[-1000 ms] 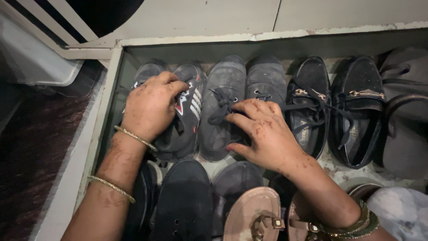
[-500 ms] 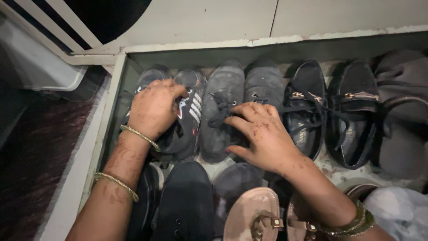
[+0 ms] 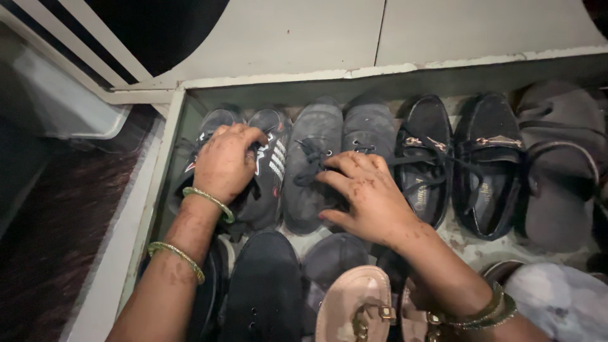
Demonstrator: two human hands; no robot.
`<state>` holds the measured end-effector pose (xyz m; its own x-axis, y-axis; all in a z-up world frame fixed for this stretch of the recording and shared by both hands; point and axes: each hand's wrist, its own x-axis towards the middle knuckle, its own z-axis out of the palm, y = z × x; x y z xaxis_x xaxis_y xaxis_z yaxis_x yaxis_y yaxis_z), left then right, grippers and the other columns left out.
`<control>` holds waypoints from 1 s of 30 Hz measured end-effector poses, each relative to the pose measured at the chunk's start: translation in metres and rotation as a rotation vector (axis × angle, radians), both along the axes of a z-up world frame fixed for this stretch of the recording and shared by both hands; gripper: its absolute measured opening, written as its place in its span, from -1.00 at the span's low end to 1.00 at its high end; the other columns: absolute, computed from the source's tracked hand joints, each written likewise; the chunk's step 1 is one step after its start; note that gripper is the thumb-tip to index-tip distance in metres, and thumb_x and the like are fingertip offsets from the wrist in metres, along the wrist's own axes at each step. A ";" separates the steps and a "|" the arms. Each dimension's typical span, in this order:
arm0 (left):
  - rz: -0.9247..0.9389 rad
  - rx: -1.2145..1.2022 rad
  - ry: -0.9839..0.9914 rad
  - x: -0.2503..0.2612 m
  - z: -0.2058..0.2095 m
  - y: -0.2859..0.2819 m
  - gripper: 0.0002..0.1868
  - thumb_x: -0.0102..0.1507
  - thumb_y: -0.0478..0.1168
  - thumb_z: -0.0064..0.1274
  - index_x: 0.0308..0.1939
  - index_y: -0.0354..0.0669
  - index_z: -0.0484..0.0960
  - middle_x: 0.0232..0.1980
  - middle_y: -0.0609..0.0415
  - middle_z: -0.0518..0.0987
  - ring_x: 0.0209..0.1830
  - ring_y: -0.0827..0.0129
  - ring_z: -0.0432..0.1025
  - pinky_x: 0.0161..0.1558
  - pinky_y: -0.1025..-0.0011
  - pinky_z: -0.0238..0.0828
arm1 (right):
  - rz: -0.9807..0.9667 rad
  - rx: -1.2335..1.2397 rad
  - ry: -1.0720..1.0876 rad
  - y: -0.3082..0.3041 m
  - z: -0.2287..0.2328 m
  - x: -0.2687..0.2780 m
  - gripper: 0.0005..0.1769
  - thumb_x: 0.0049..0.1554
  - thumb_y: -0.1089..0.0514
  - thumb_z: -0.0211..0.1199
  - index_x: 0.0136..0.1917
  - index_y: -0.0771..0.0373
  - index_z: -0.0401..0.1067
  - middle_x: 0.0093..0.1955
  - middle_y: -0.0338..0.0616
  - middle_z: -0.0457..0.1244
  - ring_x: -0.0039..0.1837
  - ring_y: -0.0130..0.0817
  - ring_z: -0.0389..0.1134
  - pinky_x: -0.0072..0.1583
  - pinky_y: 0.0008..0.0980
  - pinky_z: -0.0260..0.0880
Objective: The person organizes shoes and sandals inside a storage drawer by hand, moving them one at a time and arranging them into pairs.
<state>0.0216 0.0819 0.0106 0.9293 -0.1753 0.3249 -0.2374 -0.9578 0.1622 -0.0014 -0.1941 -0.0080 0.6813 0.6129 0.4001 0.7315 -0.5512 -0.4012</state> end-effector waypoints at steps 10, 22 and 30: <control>-0.005 0.081 0.131 0.001 0.018 -0.006 -0.62 0.12 -0.40 0.04 0.00 -0.05 0.65 0.03 -0.11 0.60 0.14 -0.04 0.43 0.18 0.11 0.35 | 0.153 -0.150 0.095 -0.029 0.032 -0.027 -0.18 -0.14 -0.13 0.51 0.31 0.22 0.38 0.50 0.18 0.06 0.57 0.15 -0.09 0.42 0.07 -0.09; -0.518 0.117 0.271 -0.125 0.050 -0.124 -0.59 0.05 -0.10 0.20 -0.06 -0.16 0.57 0.03 -0.11 0.53 0.10 0.00 0.45 0.12 0.11 0.34 | 0.355 -0.217 0.109 -0.082 -0.005 -0.115 -0.09 -0.05 -0.20 0.42 0.47 0.20 0.28 0.55 0.21 0.07 0.57 0.18 0.00 0.47 0.12 -0.11; -0.401 0.418 0.726 -0.167 0.000 -0.159 -0.07 0.23 -0.12 0.20 0.60 -0.32 0.13 0.07 -0.28 0.50 0.02 -0.01 0.47 0.03 0.11 0.40 | 0.194 -0.234 0.238 -0.101 -0.019 -0.130 -0.29 0.01 -0.07 0.41 0.37 0.17 0.31 0.43 0.18 0.12 0.48 0.17 0.05 0.44 0.13 -0.06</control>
